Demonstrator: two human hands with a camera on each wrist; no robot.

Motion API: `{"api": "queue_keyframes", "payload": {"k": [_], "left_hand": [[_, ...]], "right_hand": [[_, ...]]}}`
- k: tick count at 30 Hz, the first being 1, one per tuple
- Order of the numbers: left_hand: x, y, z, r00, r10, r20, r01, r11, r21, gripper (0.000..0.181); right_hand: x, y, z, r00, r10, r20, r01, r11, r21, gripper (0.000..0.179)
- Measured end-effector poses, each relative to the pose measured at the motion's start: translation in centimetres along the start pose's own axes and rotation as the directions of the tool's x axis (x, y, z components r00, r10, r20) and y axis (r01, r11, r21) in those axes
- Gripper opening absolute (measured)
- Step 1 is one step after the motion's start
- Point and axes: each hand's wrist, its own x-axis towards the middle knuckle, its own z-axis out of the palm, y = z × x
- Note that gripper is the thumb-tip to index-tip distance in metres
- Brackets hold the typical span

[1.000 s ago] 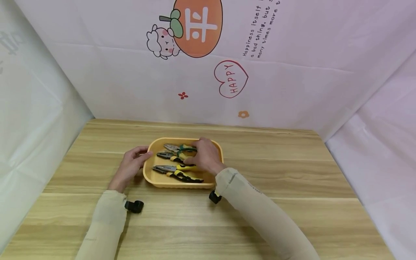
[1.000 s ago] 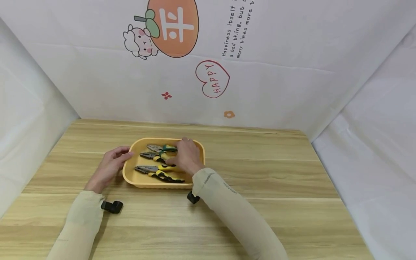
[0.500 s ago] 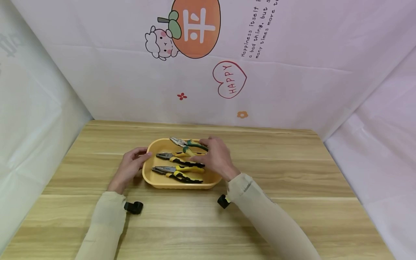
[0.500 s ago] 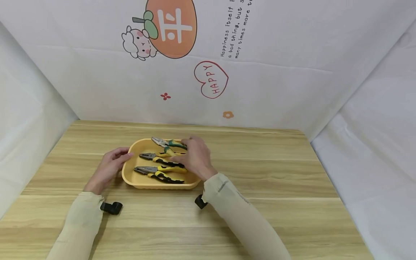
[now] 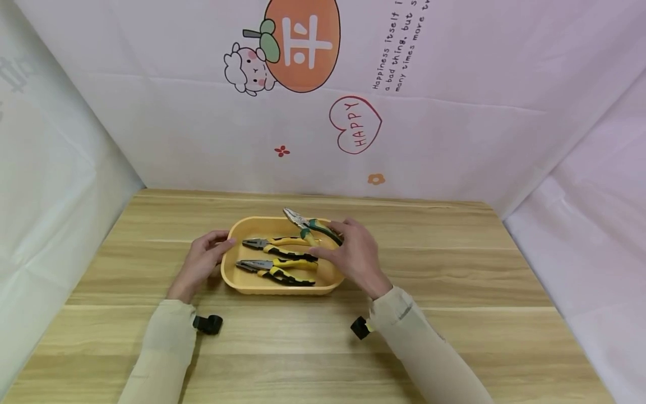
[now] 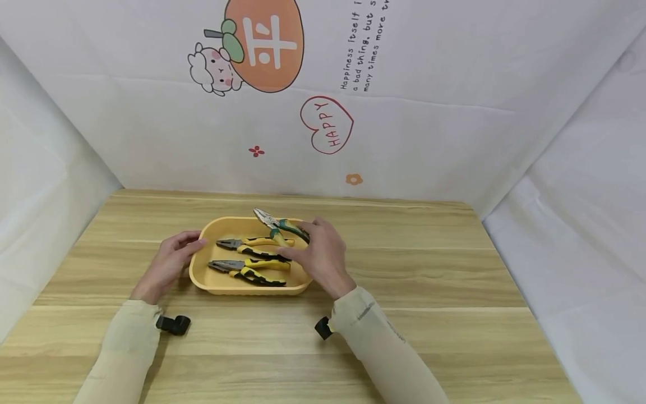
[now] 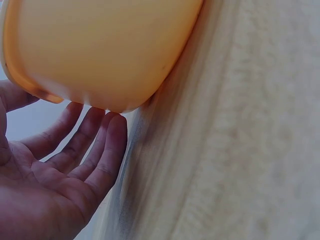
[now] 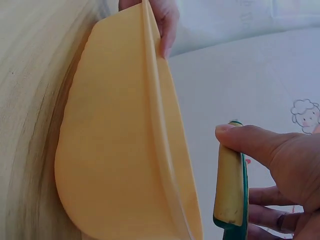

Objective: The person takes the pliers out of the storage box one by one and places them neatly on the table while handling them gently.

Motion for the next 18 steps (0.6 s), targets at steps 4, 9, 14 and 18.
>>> {"api": "queue_keyframes", "payload": {"k": [4, 9, 14, 18], "left_hand": [[0.0, -0.1, 0.0, 1.000, 0.002, -0.003, -0.002, 1.000, -0.009, 0.052], [0.0, -0.1, 0.0, 1.000, 0.003, -0.006, -0.003, 1.000, -0.008, 0.052], [0.1, -0.2, 0.0, 1.000, 0.002, -0.006, -0.002, 1.000, -0.009, 0.052], [0.2, -0.3, -0.1, 1.000, 0.005, -0.007, -0.005, 1.000, -0.007, 0.051]], "right_hand": [[-0.5, 0.7, -0.8, 0.999, 0.037, -0.019, -0.037, 0.999, 0.017, 0.060], [-0.8, 1.8, -1.8, 0.994, 0.094, -0.056, -0.092, 0.995, 0.030, 0.057], [-1.0, 2.9, -2.6, 0.985, 0.156, -0.072, -0.155, 0.988, 0.022, 0.060], [-1.1, 3.7, -2.9, 0.979, 0.192, -0.075, -0.192, 0.981, 0.007, 0.062]]}}
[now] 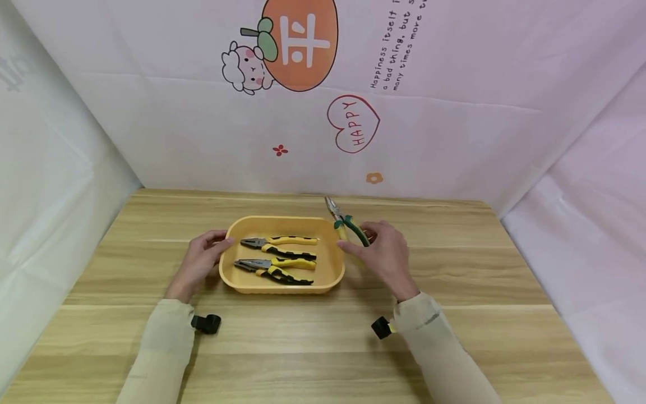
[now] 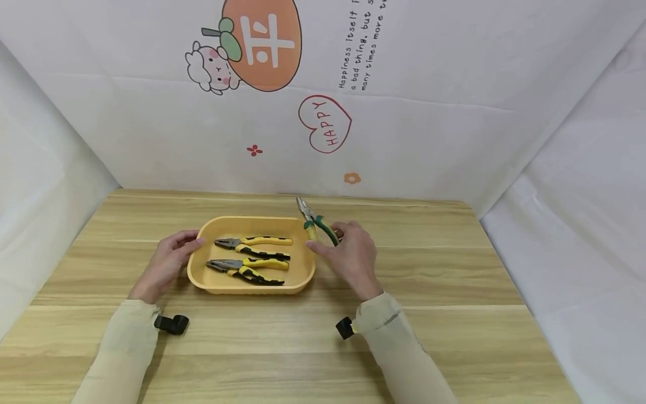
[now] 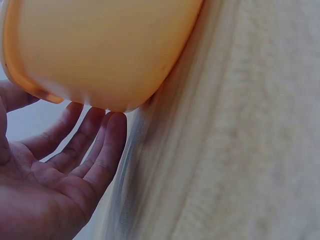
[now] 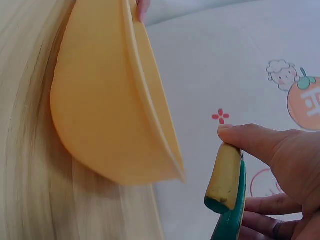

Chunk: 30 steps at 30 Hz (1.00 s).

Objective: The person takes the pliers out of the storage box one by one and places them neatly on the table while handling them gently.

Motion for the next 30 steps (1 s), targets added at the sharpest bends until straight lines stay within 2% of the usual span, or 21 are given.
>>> {"api": "queue_keyframes", "payload": {"k": [11, 18, 30], "left_hand": [[0.0, 0.1, -0.1, 1.000, 0.001, 0.002, -0.001, 1.000, 0.003, 0.053], [0.0, 0.0, -0.1, 1.000, 0.001, 0.006, -0.001, 1.000, 0.000, 0.053], [0.1, -0.2, -0.1, 1.000, 0.001, 0.009, -0.001, 1.000, -0.015, 0.052]], "right_hand": [[0.2, 1.9, 0.1, 0.995, 0.104, -0.008, -0.105, 0.993, -0.049, 0.064], [0.3, 3.2, 0.5, 0.988, 0.153, -0.001, -0.153, 0.987, -0.045, 0.062], [1.1, 4.5, 1.9, 0.964, 0.265, 0.027, -0.261, 0.960, -0.101, 0.062]]}}
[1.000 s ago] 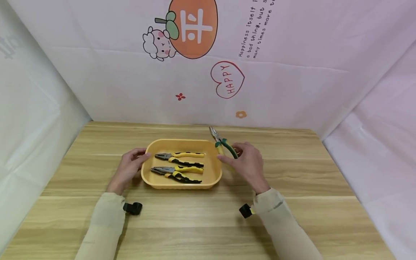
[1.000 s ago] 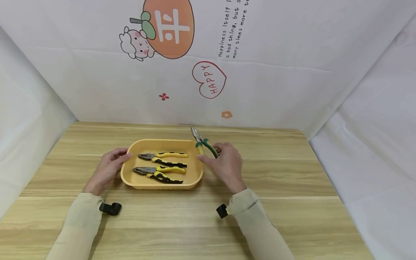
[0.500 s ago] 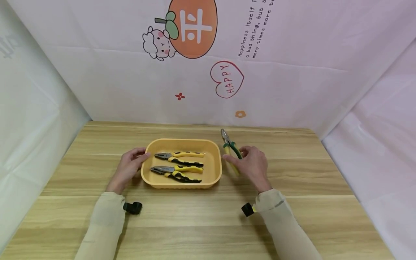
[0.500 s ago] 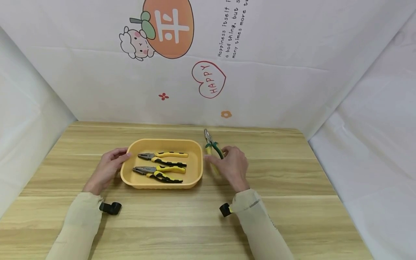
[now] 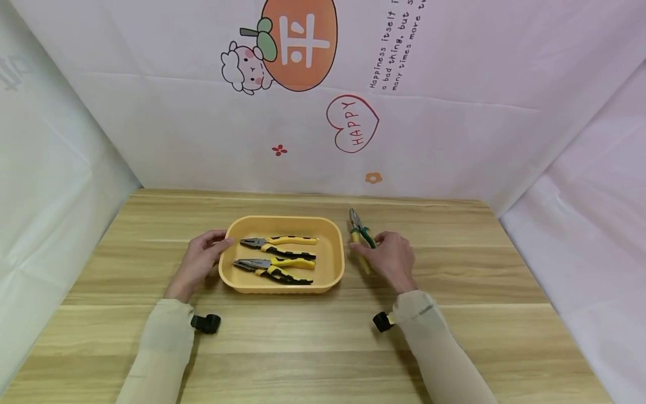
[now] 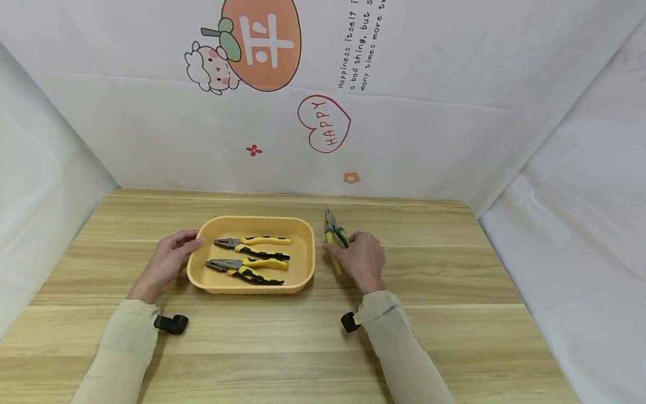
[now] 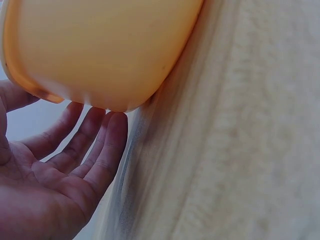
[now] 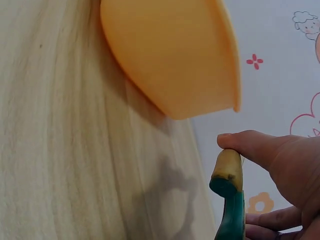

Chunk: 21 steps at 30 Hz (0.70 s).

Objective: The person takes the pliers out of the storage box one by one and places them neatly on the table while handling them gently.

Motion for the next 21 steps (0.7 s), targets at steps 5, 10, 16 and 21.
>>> {"api": "queue_keyframes", "payload": {"k": [5, 10, 16, 21], "left_hand": [[0.0, 0.0, 0.0, 1.000, 0.005, 0.002, -0.005, 1.000, 0.001, 0.051], [0.0, 0.1, 0.0, 1.000, 0.001, -0.001, -0.001, 1.000, 0.012, 0.052], [0.0, 0.2, 0.1, 1.000, -0.003, -0.008, 0.003, 1.000, 0.023, 0.051], [0.0, 0.1, 0.1, 1.000, -0.005, -0.012, 0.005, 1.000, 0.011, 0.050]], "right_hand": [[0.4, 0.0, 0.5, 1.000, 0.018, -0.009, -0.018, 0.999, -0.040, 0.059], [0.7, 0.1, 1.1, 0.999, 0.025, -0.025, -0.027, 0.997, -0.068, 0.056], [1.0, 0.1, 1.6, 0.999, 0.037, -0.030, -0.040, 0.995, -0.089, 0.055], [0.9, 0.0, 1.8, 0.999, 0.034, -0.029, -0.037, 0.995, -0.088, 0.056]]}}
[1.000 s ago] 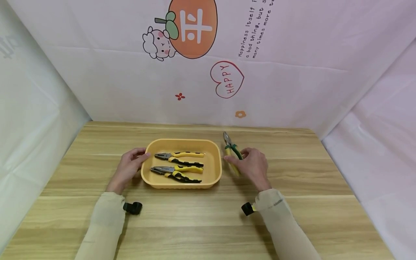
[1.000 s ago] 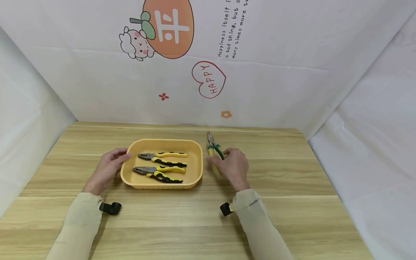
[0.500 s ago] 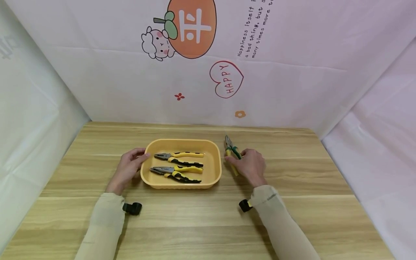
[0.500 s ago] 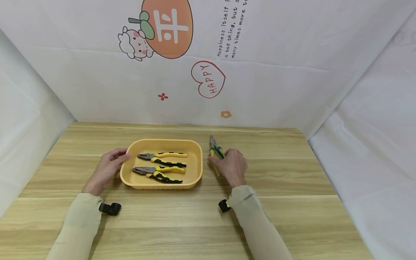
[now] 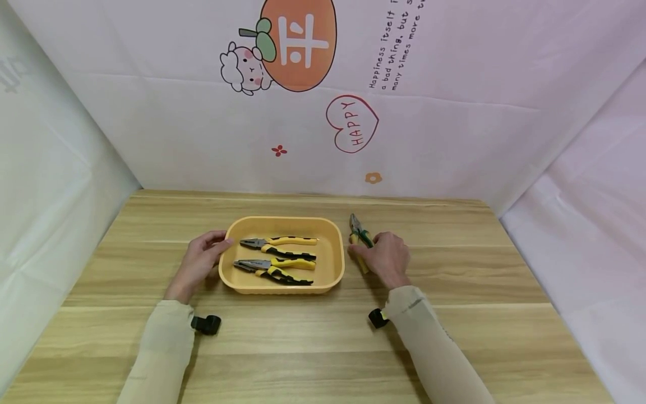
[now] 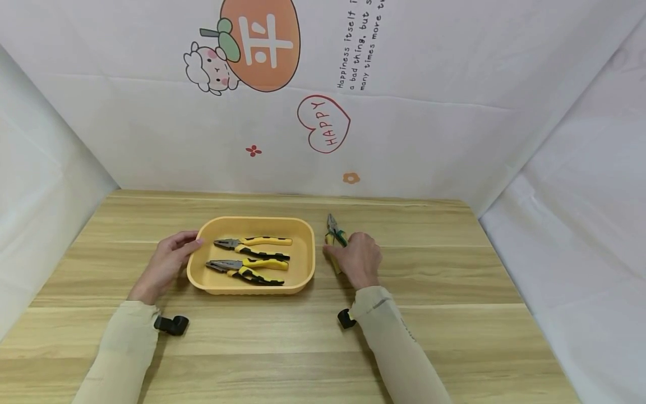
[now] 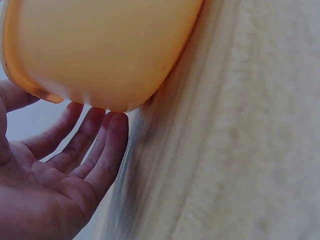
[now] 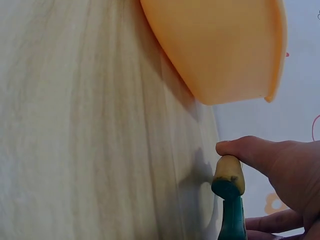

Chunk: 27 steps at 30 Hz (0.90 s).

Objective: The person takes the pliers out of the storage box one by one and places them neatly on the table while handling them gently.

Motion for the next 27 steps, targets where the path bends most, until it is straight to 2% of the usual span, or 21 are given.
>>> {"api": "queue_keyframes", "payload": {"k": [11, 27], "left_hand": [[-0.1, 0.1, 0.2, 1.000, 0.006, 0.004, -0.006, 1.000, -0.014, 0.052], [0.0, 0.0, 0.0, 1.000, 0.014, 0.004, -0.014, 1.000, -0.014, 0.049]], "right_hand": [[0.1, 0.0, 0.7, 0.999, -0.029, -0.022, 0.029, 1.000, -0.007, 0.066], [0.1, -0.5, 1.2, 0.999, -0.037, -0.012, 0.036, 0.996, -0.080, 0.070]]}}
